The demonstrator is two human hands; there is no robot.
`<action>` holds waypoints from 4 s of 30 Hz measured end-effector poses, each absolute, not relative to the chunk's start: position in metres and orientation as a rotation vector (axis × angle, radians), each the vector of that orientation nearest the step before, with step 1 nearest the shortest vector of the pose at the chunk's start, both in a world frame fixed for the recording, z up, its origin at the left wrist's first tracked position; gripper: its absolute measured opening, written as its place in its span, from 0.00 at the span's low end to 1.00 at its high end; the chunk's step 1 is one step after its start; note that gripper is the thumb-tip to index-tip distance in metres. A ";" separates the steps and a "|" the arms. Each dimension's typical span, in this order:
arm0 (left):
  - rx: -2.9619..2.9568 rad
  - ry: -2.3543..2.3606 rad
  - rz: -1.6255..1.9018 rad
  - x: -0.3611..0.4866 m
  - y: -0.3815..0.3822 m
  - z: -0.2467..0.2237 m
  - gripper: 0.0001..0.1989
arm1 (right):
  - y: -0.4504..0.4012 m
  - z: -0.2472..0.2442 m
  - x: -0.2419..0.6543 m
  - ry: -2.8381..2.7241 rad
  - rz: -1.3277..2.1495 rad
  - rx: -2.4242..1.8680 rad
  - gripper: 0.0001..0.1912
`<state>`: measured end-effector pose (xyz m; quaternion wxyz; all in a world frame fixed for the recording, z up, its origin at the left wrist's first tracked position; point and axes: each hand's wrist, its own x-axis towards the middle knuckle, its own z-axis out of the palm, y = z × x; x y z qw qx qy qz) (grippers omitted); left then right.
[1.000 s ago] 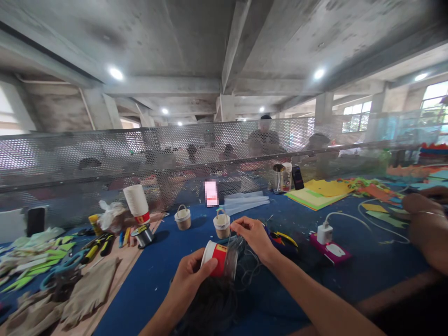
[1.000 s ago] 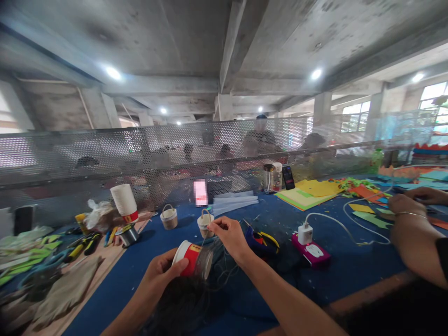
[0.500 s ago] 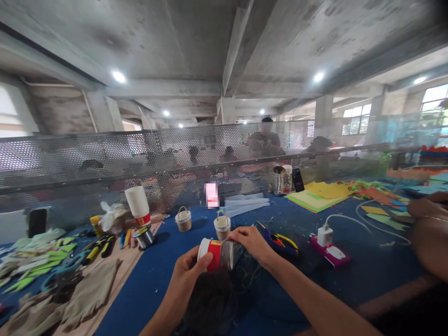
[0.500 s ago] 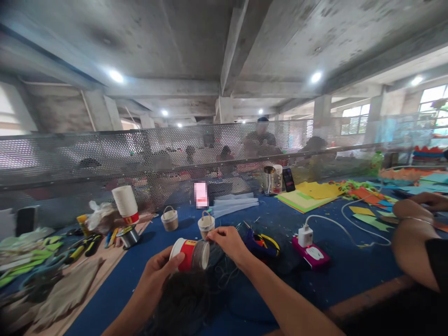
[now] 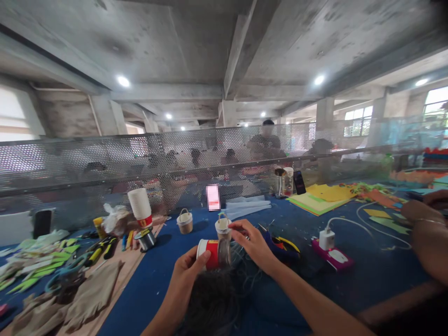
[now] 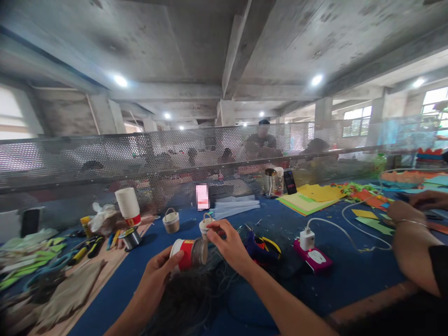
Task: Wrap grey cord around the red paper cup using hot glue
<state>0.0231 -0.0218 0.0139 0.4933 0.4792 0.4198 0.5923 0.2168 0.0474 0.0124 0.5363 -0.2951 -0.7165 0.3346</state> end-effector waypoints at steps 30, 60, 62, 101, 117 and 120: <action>1.580 1.221 1.435 0.017 -0.019 0.008 0.20 | 0.026 0.011 0.202 -1.778 1.105 -0.645 0.29; 1.669 1.255 1.391 0.021 -0.016 0.002 0.19 | 0.033 0.000 0.196 -1.679 1.144 -0.671 0.26; 1.699 1.270 1.389 0.021 -0.016 0.003 0.18 | 0.034 -0.002 0.194 -1.670 1.116 -0.698 0.26; 1.130 0.918 1.394 0.018 -0.011 -0.005 0.21 | 0.031 -0.001 0.200 -1.853 1.010 -0.617 0.34; 0.914 0.928 1.362 0.023 -0.016 0.011 0.16 | 0.032 0.002 0.204 -1.892 0.980 -0.552 0.38; 0.909 0.934 1.356 0.024 -0.015 0.012 0.15 | 0.029 0.003 0.202 -1.889 0.893 -0.590 0.36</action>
